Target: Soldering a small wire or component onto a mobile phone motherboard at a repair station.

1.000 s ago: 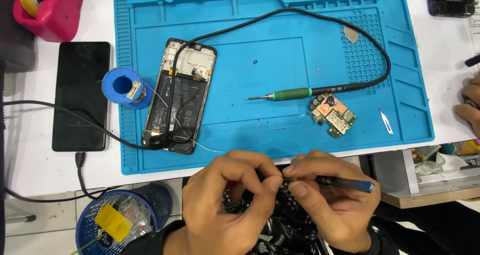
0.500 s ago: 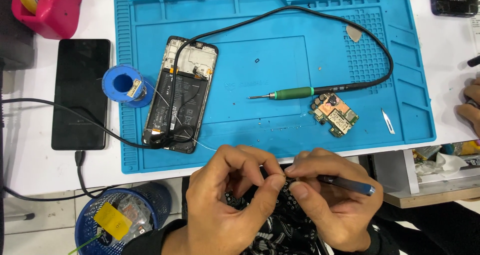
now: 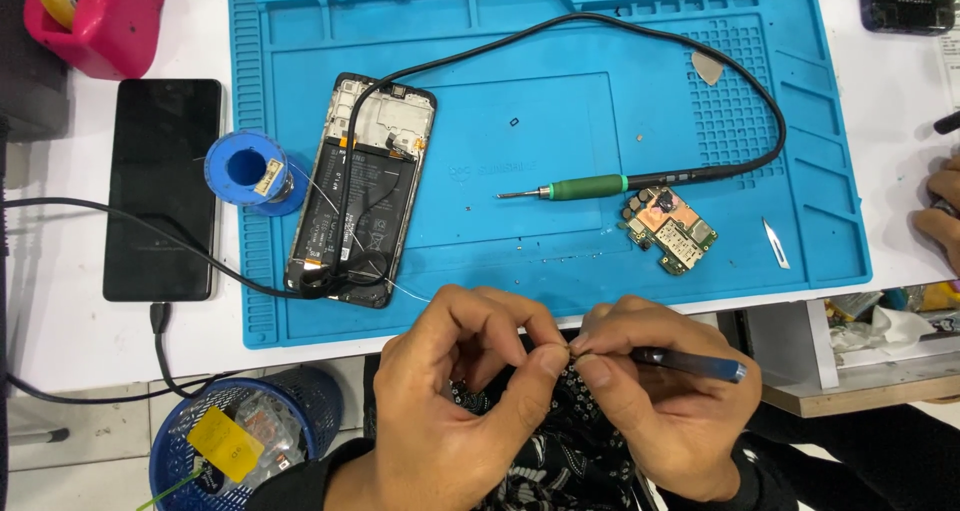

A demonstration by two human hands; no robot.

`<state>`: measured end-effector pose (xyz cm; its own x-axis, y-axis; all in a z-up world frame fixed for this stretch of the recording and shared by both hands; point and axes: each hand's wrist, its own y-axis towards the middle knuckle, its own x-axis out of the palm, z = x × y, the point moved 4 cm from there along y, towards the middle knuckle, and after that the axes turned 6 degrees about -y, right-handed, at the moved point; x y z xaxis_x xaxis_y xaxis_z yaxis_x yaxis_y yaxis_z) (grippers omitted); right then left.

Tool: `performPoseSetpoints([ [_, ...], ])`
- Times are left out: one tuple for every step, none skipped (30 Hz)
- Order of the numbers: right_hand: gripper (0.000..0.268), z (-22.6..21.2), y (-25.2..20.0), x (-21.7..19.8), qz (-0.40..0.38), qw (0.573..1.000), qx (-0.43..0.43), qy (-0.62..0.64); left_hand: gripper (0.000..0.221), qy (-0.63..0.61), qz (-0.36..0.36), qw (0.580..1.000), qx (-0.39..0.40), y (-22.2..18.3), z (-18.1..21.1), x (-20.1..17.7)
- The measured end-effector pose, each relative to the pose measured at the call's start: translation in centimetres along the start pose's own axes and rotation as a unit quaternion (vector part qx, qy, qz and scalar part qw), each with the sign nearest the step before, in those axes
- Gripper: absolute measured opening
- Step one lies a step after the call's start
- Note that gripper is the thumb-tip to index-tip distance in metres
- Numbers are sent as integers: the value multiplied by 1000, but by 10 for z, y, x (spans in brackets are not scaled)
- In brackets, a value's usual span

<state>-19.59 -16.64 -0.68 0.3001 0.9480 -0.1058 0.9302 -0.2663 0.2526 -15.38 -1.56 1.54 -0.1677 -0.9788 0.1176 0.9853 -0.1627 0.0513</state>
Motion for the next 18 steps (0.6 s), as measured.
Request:
performPoseSetpoints([
  [12,1,-1,-1,-3,1000,3,0,25,1,-2,1000,3,0,0,0],
  [11,3,-2,-1,-5,1000,5,0,25,3,-4,1000,7,0,1,1],
  [11,5,-3,-1,-6,1000,5,0,25,3,-4,1000,6,0,0,0],
  [11,6,-3,-1,-3,1000,7,5,25,4,-8,1000,11,1,0,0],
  [11,8,-4,-1,1,1000,8,10,25,4,-14,1000,15,1,0,0],
  [11,7,-4,-1,1,1000,8,10,25,4,-14,1000,15,1,0,1],
  [11,7,-4,-1,-1,1000,8,13,25,8,-6,1000,10,1,0,1],
  [10,6,-5,0,-3,1000,8,15,25,12,2,1000,5,0,0,1],
  [10,6,-4,0,-3,1000,8,15,25,12,2,1000,5,0,0,0],
  [11,6,-4,0,4,1000,8,8,25,7,-3,1000,6,0,0,0],
  [11,7,-3,-1,12,1000,7,0,24,3,-9,1000,6,0,-1,1],
  [11,7,-5,-1,12,1000,7,0,24,2,-9,1000,6,0,0,0],
  [11,7,-6,-1,9,1000,12,12,24,6,-9,1000,10,0,0,0],
  [12,8,-7,-1,7,1000,17,24,25,9,-8,1000,14,1,1,0],
  [12,6,-5,-2,7,1000,17,24,25,9,-8,1000,14,0,2,-1],
  [21,5,-2,-4,10,999,24,-27,25,11,-1,1000,8,0,2,-2],
  [29,3,0,-6,12,996,31,-78,25,13,5,1000,2,0,2,-3],
  [29,3,1,-8,13,996,31,-77,25,13,5,1000,2,0,2,-3],
])
